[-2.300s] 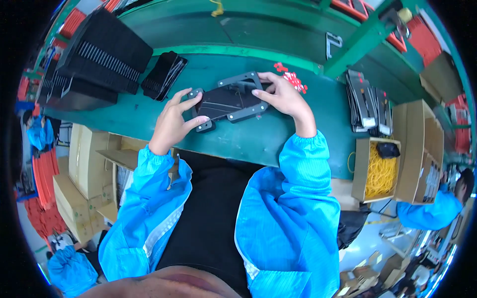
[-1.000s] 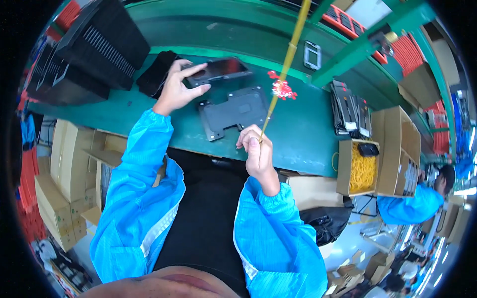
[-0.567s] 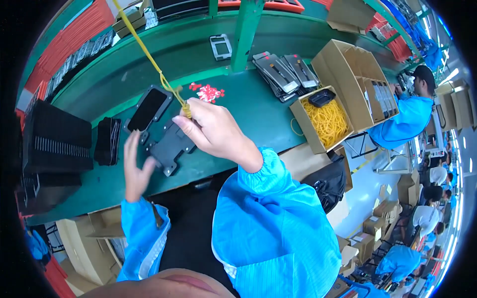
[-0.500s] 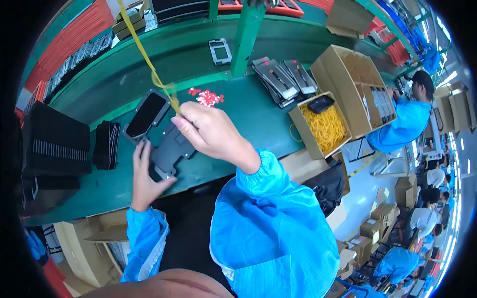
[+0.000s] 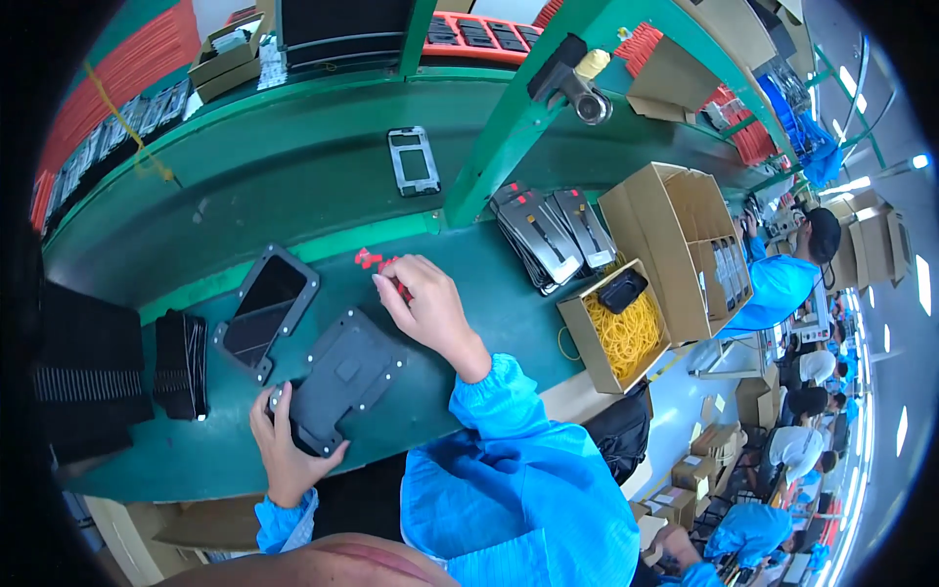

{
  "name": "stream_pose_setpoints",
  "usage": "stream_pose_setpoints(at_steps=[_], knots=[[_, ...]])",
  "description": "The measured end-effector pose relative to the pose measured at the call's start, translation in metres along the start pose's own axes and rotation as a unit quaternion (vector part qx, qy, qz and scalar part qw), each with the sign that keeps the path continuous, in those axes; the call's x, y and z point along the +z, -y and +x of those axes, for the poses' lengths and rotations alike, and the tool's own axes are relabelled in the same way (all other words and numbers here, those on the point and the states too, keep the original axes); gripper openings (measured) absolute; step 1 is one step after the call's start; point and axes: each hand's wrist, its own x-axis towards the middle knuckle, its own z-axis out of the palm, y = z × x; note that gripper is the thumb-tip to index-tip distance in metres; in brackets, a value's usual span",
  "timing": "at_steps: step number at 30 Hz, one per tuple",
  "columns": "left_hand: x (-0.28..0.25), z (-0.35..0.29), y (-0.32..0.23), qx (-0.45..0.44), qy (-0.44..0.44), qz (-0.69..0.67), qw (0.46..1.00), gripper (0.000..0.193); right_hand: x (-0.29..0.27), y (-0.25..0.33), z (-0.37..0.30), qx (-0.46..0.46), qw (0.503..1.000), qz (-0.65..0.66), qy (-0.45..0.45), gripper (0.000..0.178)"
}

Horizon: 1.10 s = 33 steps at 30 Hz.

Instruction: Inspecting and assembling plastic components and modules for electronic devices on a production line.

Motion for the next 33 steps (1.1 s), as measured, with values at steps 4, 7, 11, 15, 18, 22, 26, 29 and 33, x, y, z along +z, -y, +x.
stream_pose_setpoints(at_steps=[4, 7, 11, 15, 18, 22, 26, 29, 33], knots=[[0.0, 0.01, -0.006, -0.015, 0.02, 0.006, 1.0, 0.118, 0.007, -0.024, 0.005, 0.008, 0.999, -0.007, -0.052, 0.007], [0.005, 0.011, -0.007, -0.02, 0.031, 0.014, 0.999, 0.118, 0.011, -0.03, 0.005, -0.04, 0.997, 0.01, -0.058, 0.008], [0.004, 0.008, -0.006, -0.023, 0.025, 0.026, 0.999, 0.118, 0.022, -0.03, 0.007, -0.064, 0.994, 0.027, -0.088, 0.01], [0.006, 0.004, -0.011, -0.017, 0.012, 0.032, 0.999, 0.117, 0.017, -0.03, 0.001, -0.061, 0.995, 0.036, -0.066, 0.012], [0.006, 0.003, -0.013, -0.013, -0.003, 0.037, 0.999, 0.117, 0.018, -0.027, -0.003, -0.062, 0.996, 0.014, -0.056, 0.02], [0.013, 0.008, -0.014, -0.009, -0.015, 0.012, 1.0, 0.118, 0.015, -0.023, -0.008, -0.076, 0.993, 0.032, -0.08, 0.019], [0.006, -0.005, -0.004, -0.016, -0.043, 0.016, 0.999, 0.122, 0.033, -0.013, 0.009, -0.136, 0.988, 0.013, -0.07, 0.017], [0.005, 0.003, -0.004, 0.025, -0.041, -0.004, 0.999, 0.122, 0.015, -0.021, 0.032, -0.119, 0.989, -0.069, -0.06, 0.013], [-0.003, 0.003, -0.008, 0.01, -0.053, 0.001, 0.999, 0.116, 0.01, -0.049, 0.078, -0.022, 0.999, -0.039, -0.014, 0.019]])
